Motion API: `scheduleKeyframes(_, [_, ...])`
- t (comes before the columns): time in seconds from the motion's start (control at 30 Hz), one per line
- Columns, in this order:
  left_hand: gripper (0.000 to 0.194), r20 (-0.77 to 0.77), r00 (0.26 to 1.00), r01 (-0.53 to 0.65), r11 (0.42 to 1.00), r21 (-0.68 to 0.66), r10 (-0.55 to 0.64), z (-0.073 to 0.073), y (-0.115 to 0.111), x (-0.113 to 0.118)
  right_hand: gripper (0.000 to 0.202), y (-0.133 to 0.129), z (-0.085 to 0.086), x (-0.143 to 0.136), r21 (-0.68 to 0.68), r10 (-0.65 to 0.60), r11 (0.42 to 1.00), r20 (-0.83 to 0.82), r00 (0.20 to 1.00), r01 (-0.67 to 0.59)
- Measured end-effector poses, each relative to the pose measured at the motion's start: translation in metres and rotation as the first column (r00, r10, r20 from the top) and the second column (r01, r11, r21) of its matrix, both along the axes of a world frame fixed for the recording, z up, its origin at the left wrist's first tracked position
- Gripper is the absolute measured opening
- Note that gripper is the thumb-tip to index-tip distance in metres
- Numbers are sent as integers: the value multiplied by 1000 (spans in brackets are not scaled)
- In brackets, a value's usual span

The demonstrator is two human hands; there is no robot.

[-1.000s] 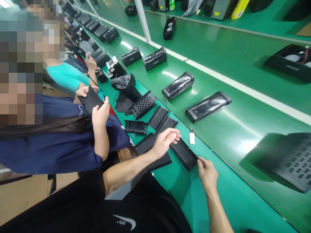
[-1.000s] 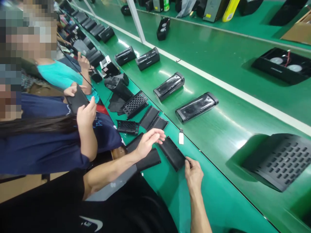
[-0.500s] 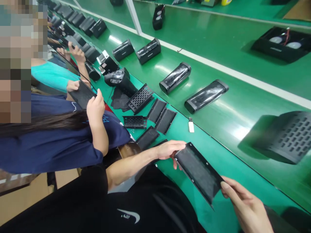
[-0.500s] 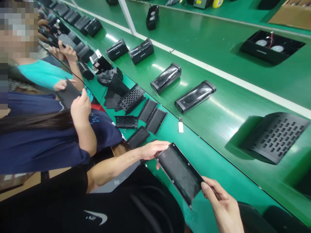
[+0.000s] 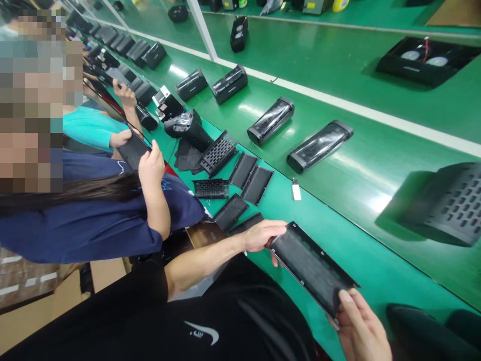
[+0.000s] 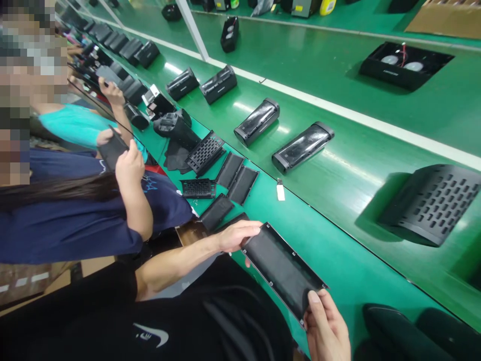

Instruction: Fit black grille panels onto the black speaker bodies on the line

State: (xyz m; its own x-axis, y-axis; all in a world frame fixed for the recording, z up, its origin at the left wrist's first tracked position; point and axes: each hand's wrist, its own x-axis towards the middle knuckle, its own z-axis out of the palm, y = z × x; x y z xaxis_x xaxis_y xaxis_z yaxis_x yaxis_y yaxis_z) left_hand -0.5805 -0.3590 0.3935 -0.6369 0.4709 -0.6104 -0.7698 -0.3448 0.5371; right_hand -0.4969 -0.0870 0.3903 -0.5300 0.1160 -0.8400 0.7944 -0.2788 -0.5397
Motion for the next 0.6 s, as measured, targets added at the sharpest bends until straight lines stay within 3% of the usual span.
scheduleKeyframes(0.17, [37,-4,1000,26,999,-36,-26,1,3,-2,63,-6,7,-9,11,-95,995,61,994,94])
scheduleKeyframes(0.43, [29,5,999,48,994,-101,-48,8,5,-3,61,-6,4,-6,-7,-96,995,61,994,96])
scheduleKeyframes(0.6, [26,5,999,48,992,-118,-47,4,6,-3,62,-5,-1,-5,-18,-88,996,61,994,90])
